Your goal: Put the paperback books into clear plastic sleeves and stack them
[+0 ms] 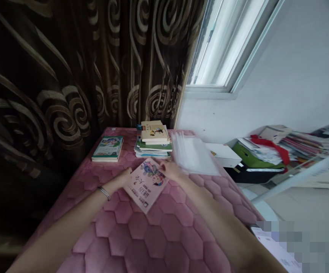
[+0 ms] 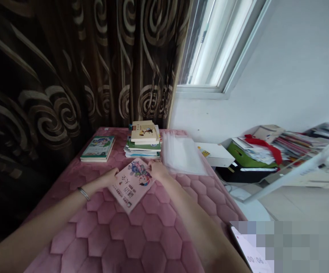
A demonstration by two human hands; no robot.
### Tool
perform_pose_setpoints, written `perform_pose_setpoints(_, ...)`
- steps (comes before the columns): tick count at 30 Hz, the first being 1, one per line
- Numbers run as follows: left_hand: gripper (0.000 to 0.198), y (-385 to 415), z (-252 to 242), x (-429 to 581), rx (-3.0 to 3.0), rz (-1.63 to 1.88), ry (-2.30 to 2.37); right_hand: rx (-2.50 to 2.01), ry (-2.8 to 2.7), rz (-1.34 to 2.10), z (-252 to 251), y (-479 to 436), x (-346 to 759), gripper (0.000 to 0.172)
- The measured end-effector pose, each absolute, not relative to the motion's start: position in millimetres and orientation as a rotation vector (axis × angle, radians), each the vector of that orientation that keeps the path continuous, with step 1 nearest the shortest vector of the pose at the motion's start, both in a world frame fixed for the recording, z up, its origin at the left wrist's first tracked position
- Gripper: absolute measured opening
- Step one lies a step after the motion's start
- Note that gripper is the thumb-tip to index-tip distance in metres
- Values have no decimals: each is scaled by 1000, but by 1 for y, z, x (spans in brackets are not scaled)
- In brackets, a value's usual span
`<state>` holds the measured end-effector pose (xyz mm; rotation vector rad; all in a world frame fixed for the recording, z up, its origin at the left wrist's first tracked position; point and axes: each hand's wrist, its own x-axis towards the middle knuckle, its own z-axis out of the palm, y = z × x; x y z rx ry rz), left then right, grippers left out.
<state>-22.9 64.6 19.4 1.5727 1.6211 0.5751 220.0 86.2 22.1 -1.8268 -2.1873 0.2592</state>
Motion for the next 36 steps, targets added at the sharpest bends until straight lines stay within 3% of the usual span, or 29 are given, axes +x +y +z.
perform_pose_setpoints(3,31,87,27,-30,1748,464,1637,-1890,-2134,301,17,72,231,21)
perform_pose_setpoints(7,10,113,31,-15,2026,363,1559,-2014,-2025,338,8,47,244,29)
perform_pose_setpoints(12,33,125,26,7,2322,280,1449,-2139,-1912,356,2,23,250,28)
perform_pose_setpoints(19,46,118,15,9,2503,239,1483,-2154,-1892,166,-1,8,240,34)
perform_pose_setpoints(29,50,69,22,3,2721,368,1540,-2100,-1829,152,-12,6,238,35)
perform_pose_setpoints(36,29,1,19,-13,2612,555,1302,-2034,-1824,148,-19,4,241,32)
